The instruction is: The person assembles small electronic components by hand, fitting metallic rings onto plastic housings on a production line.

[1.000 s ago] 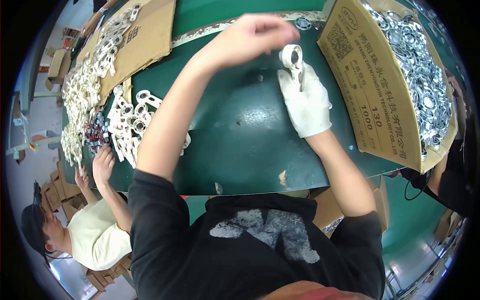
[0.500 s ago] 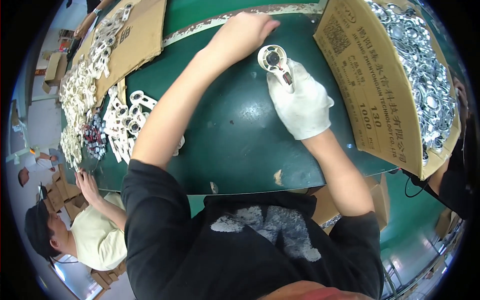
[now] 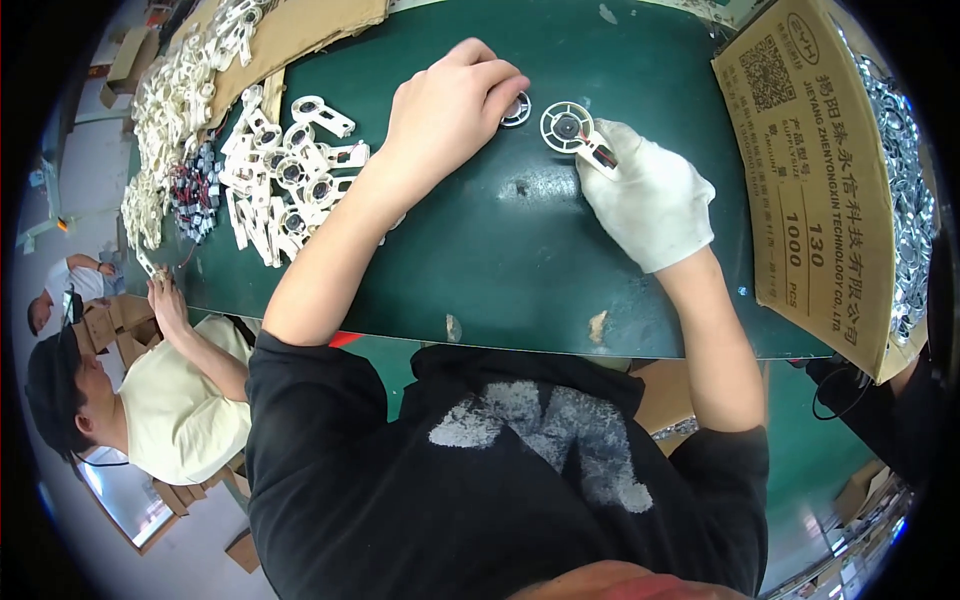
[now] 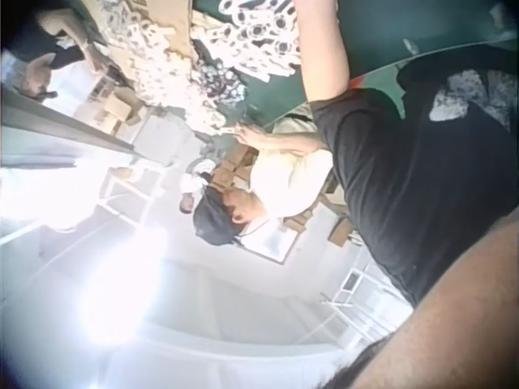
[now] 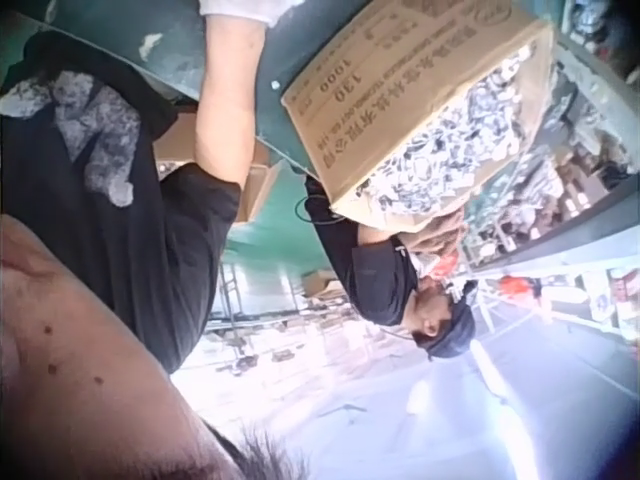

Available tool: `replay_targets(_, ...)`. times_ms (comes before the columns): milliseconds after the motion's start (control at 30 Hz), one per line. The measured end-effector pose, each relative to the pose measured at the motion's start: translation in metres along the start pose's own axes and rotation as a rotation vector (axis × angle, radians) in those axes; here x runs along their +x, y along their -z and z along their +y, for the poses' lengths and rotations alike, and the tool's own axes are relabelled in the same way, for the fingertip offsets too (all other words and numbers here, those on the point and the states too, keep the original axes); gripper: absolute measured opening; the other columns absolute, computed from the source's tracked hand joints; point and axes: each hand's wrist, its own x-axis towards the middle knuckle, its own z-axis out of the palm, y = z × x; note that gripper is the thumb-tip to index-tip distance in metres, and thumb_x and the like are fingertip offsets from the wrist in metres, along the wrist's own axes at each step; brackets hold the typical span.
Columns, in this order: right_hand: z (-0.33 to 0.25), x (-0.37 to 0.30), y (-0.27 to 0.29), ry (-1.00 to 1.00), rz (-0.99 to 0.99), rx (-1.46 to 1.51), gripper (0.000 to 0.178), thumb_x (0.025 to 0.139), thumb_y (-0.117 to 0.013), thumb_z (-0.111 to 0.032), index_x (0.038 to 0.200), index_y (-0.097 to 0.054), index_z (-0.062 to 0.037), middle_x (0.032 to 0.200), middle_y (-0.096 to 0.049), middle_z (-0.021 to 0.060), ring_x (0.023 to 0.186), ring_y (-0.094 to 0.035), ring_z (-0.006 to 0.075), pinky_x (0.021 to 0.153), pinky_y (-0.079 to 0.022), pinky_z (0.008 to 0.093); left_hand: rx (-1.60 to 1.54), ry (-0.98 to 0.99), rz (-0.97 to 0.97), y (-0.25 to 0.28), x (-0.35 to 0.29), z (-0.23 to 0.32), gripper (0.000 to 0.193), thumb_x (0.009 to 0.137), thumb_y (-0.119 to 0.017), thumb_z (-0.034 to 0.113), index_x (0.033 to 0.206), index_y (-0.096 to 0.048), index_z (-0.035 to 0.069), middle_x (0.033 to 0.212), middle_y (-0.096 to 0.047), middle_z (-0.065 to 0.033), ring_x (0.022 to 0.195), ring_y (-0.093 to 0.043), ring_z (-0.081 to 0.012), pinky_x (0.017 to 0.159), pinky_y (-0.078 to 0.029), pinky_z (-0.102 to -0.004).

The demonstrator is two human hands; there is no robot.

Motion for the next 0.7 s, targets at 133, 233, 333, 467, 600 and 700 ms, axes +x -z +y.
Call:
replay_targets(133,0.000,-0.002,-0.001,0.039,0.034,-0.005,0.022,0.086,-0.072,-0.019,0.106,-0.074,-0.0132,0.078,-0.073,0.0114,0.071,-0.072,0.0315,0.064,-0.058,0.0421,-0.403,0.102,-0.034,0.026,-0.003,0.033,0.022,0.097,-0.062,0.025,0.106,-0.075,0.009,0.095,-0.070,-0.0106,0.080,-0.069,-0.0300,0.072,-0.055,-0.0387)
replay_targets(233,-0.002,-0.002,0.000,0.073,0.077,-0.030,0.019,0.085,-0.072,-0.018,0.104,-0.074,-0.0139,0.075,-0.072,0.0109,0.068,-0.071,0.0309,0.062,-0.057,0.0416,-0.442,0.121,-0.232,0.022,-0.012,0.050,0.028,0.098,-0.066,0.025,0.115,-0.069,0.003,0.081,-0.069,-0.0057,0.058,-0.054,-0.0099,0.054,-0.042,-0.0289)
replay_targets(333,0.001,-0.002,-0.001,0.087,0.091,0.013,0.017,0.085,-0.072,-0.017,0.102,-0.074,-0.0141,0.073,-0.071,0.0106,0.067,-0.071,0.0301,0.061,-0.056,0.0407,-0.540,0.195,-0.263,0.014,-0.016,0.053,0.024,0.097,-0.067,0.021,0.110,-0.068,0.001,0.072,-0.065,-0.0012,0.054,-0.049,-0.0052,0.051,-0.038,-0.0259)
replay_targets(467,-0.001,-0.002,0.001,0.106,0.093,-0.002,0.019,0.084,-0.073,-0.016,0.102,-0.075,-0.0144,0.071,-0.070,0.0101,0.065,-0.070,0.0295,0.060,-0.056,0.0398,-0.699,0.219,-0.212,0.007,-0.021,0.055,0.019,0.096,-0.066,0.014,0.109,-0.066,0.000,0.071,-0.062,0.0014,0.055,-0.047,-0.0027,0.050,-0.037,-0.0237)
replay_targets(600,-0.001,-0.003,0.001,0.143,0.086,0.046,0.019,0.083,-0.073,-0.016,0.102,-0.075,-0.0146,0.070,-0.069,0.0101,0.064,-0.070,0.0288,0.059,-0.056,0.0395,-0.738,0.224,-0.189,0.002,-0.021,0.055,0.018,0.096,-0.066,0.012,0.109,-0.066,-0.001,0.070,-0.060,0.0028,0.056,-0.046,-0.0021,0.051,-0.038,-0.0238)
replay_targets(700,-0.004,-0.005,0.001,0.109,0.081,0.058,0.020,0.082,-0.073,-0.015,0.102,-0.075,-0.0142,0.072,-0.070,0.0113,0.068,-0.071,0.0295,0.061,-0.057,0.0393,-0.738,0.201,-0.267,0.008,-0.018,0.051,0.019,0.097,-0.064,0.012,0.110,-0.066,-0.001,0.071,-0.060,0.0004,0.057,-0.048,-0.0031,0.052,-0.039,-0.0239)
